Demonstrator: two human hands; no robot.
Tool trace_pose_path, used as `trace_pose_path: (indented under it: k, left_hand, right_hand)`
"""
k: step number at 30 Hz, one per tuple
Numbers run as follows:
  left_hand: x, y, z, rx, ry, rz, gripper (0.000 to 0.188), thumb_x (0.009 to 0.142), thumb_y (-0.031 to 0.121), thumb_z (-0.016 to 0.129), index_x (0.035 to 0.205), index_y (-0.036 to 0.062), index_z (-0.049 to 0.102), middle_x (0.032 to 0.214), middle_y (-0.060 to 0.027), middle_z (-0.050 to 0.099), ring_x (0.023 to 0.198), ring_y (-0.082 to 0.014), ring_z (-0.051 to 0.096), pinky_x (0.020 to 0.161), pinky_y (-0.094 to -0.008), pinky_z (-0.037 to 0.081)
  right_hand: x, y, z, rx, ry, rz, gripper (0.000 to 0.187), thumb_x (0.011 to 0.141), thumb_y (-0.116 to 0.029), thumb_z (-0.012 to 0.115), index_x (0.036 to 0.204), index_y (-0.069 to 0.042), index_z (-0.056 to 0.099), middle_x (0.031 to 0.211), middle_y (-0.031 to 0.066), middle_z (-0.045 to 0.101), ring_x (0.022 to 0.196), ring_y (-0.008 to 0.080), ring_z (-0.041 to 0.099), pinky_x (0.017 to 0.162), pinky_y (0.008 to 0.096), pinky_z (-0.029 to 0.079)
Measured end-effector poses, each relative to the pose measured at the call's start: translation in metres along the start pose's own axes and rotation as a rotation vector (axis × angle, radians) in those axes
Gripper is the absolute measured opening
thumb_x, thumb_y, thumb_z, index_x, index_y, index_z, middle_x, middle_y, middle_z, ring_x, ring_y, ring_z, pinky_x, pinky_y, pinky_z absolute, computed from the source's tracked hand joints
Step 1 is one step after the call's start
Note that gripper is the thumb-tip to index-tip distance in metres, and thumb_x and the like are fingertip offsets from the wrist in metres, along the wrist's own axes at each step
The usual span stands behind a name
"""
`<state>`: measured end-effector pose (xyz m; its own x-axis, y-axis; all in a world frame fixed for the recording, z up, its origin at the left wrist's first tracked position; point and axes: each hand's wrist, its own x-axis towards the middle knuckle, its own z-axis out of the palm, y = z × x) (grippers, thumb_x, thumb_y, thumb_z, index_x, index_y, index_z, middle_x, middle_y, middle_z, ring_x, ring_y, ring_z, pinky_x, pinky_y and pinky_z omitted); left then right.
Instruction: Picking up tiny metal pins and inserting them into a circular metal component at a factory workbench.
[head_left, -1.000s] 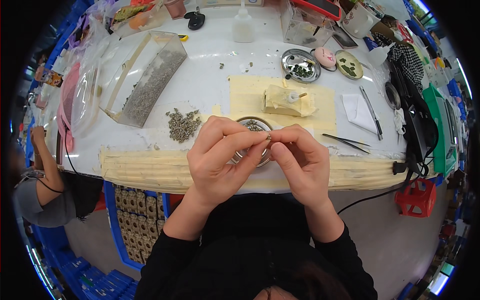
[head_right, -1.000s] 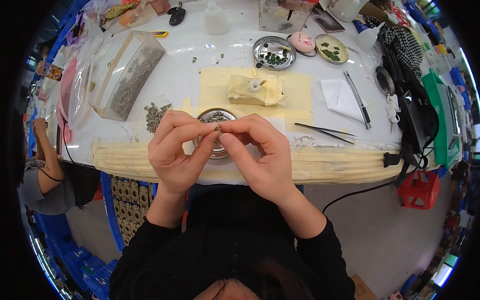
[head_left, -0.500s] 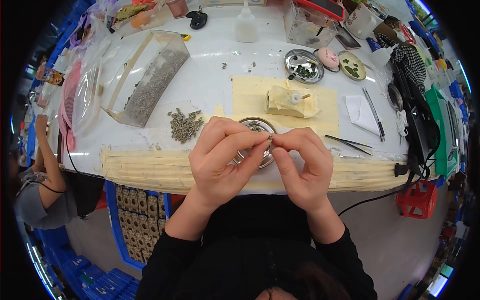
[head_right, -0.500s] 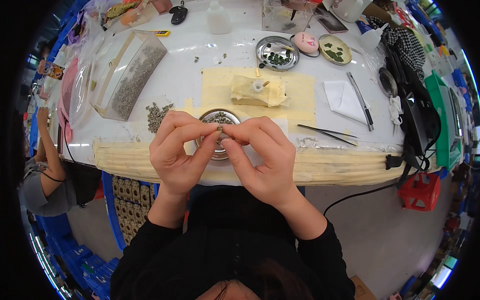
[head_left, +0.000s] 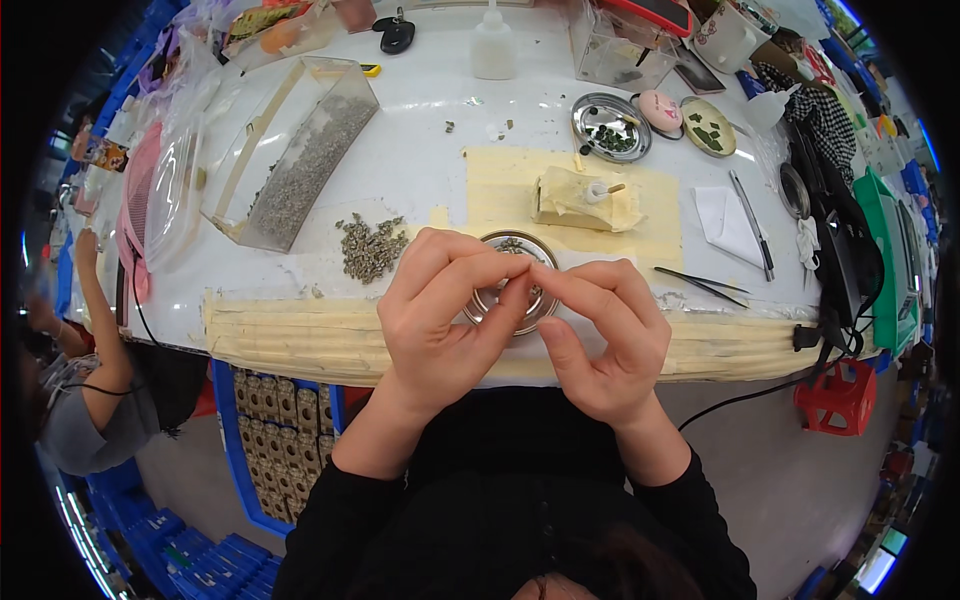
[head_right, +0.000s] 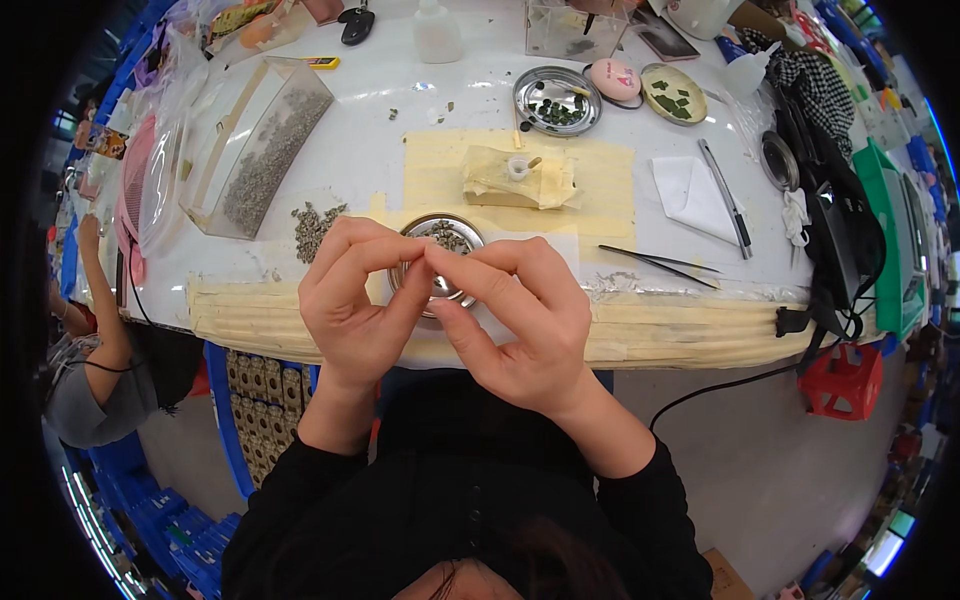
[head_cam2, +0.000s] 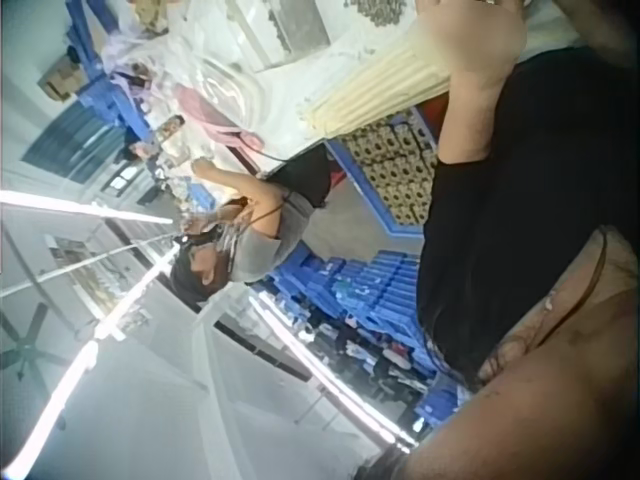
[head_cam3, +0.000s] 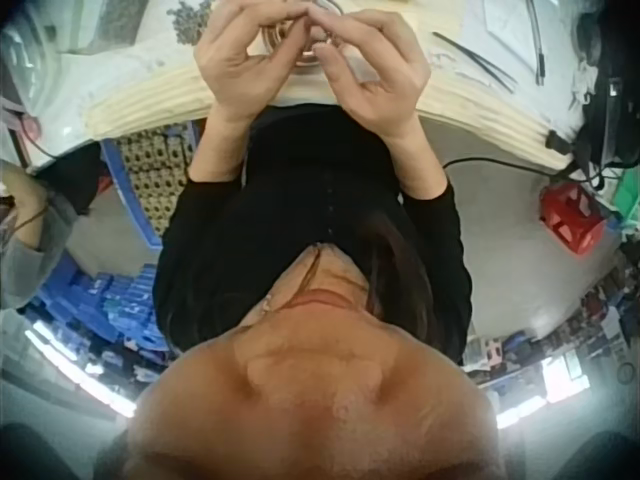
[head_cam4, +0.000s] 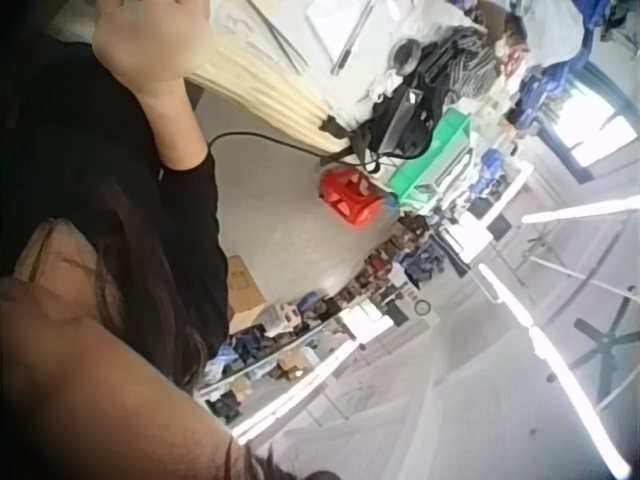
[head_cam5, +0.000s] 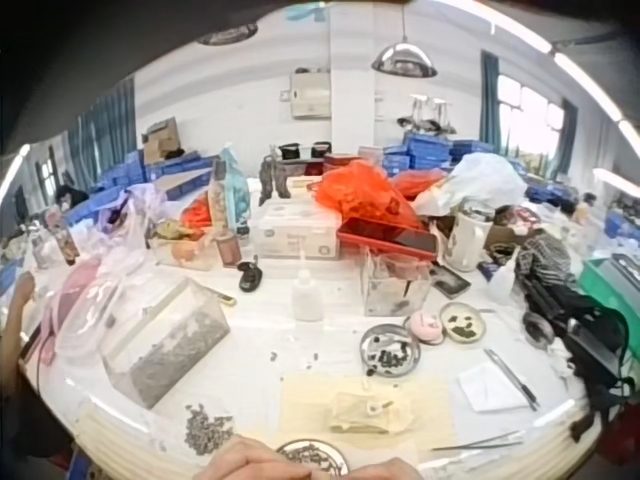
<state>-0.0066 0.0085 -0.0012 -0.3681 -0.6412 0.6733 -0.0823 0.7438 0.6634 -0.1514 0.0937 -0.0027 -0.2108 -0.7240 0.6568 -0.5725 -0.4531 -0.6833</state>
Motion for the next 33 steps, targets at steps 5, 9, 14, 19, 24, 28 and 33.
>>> trace_pose_path:
  k: [5,9,14,19,24,28,33]
  left_hand:
    - [0.001,0.000,-0.001,-0.026,-0.003,0.037,0.022,0.072,-0.005,0.078,0.091,0.0036,0.074,0.082,-0.0050,0.065,0.073,-0.0186,0.059,0.062,-0.0287,0.046]
    - [0.001,0.000,0.000,-0.023,-0.007,0.048,0.022,0.072,-0.005,0.079,0.092,0.0041,0.075,0.082,-0.0048,0.066,0.073,-0.0184,0.059,0.063,-0.0285,0.046]
    - [0.002,0.000,0.000,-0.015,-0.019,0.063,0.023,0.071,-0.004,0.080,0.092,0.0042,0.075,0.082,-0.0049,0.066,0.072,-0.0188,0.059,0.063,-0.0287,0.046]
    - [0.002,0.001,-0.001,0.007,-0.026,0.057,0.023,0.071,-0.005,0.080,0.091,0.0038,0.075,0.082,-0.0054,0.065,0.071,-0.0192,0.059,0.062,-0.0291,0.046]
    - [0.002,0.000,0.000,0.013,-0.014,0.048,0.023,0.071,-0.005,0.080,0.091,0.0031,0.074,0.081,-0.0059,0.065,0.071,-0.0194,0.060,0.061,-0.0288,0.046]
    - [-0.001,-0.001,-0.002,-0.017,-0.031,0.038,0.021,0.073,-0.010,0.076,0.093,-0.0019,0.073,0.083,-0.0080,0.064,0.074,-0.0171,0.058,0.066,-0.0278,0.044]
    - [0.000,0.000,-0.003,-0.014,-0.036,0.061,0.021,0.074,-0.009,0.076,0.094,-0.0020,0.073,0.084,-0.0077,0.064,0.075,-0.0169,0.058,0.067,-0.0278,0.044]
  right_hand:
    - [-0.003,0.005,0.002,0.076,-0.002,0.105,0.031,0.080,-0.003,0.076,0.111,-0.002,0.072,0.089,0.0088,0.065,0.074,0.0179,0.060,0.065,0.0273,0.049]
    - [0.000,0.004,-0.002,0.235,-0.066,0.223,0.028,0.085,-0.004,0.072,0.113,0.000,0.070,0.090,0.0079,0.065,0.078,0.0147,0.060,0.069,0.0265,0.049]
    - [-0.004,0.003,-0.005,0.622,-0.089,0.496,0.025,0.091,-0.006,0.068,0.114,0.002,0.068,0.097,0.0066,0.066,0.084,0.0114,0.060,0.077,0.0257,0.048]
    - [0.001,-0.002,-0.008,0.718,-0.044,0.593,0.024,0.091,-0.005,0.068,0.114,0.002,0.067,0.095,0.0059,0.065,0.083,0.0107,0.059,0.078,0.0258,0.048]
    - [-0.003,0.006,-0.008,0.356,-0.066,0.231,0.026,0.087,-0.001,0.070,0.113,0.001,0.069,0.091,0.0073,0.065,0.076,0.0121,0.058,0.071,0.0259,0.048]
    - [-0.001,0.006,-0.003,0.223,-0.037,0.173,0.027,0.085,-0.002,0.071,0.112,0.000,0.071,0.088,0.0079,0.065,0.072,0.0134,0.058,0.066,0.0254,0.048]
    - [-0.005,0.004,0.000,0.379,-0.075,0.318,0.028,0.087,-0.002,0.070,0.115,0.001,0.069,0.089,0.0075,0.065,0.074,0.0126,0.058,0.069,0.0250,0.048]
